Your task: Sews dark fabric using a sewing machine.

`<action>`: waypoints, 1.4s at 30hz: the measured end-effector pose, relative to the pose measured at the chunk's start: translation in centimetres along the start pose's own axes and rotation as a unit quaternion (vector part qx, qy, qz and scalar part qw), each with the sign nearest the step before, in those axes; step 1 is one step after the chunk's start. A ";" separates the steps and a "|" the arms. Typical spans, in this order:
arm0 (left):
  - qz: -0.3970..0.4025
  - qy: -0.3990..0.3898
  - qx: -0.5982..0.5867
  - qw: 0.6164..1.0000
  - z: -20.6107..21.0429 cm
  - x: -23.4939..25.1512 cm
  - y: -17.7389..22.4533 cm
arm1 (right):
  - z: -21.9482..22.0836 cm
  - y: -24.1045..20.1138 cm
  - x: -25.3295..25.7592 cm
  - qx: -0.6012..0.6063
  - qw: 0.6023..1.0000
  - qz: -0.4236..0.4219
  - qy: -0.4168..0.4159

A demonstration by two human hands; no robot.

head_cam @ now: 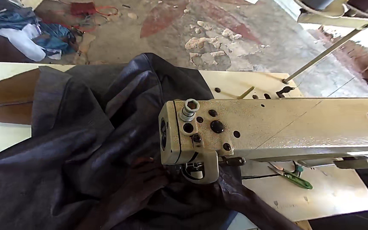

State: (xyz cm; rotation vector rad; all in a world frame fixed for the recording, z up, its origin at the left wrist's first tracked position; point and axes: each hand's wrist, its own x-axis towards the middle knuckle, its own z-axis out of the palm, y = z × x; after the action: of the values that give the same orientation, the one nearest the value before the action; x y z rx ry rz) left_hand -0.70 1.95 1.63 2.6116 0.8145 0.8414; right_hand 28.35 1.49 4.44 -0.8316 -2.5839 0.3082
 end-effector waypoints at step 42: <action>0.010 0.004 0.038 0.999 -0.2 0.5 -1.7 | 2.0 0.4 -0.1 -0.044 0.998 0.053 0.005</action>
State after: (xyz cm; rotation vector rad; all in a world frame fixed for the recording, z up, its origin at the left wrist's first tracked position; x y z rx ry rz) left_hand -1.22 3.64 1.32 2.6892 0.8390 0.8421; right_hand 27.76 1.55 2.51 -1.0006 -2.5651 0.2219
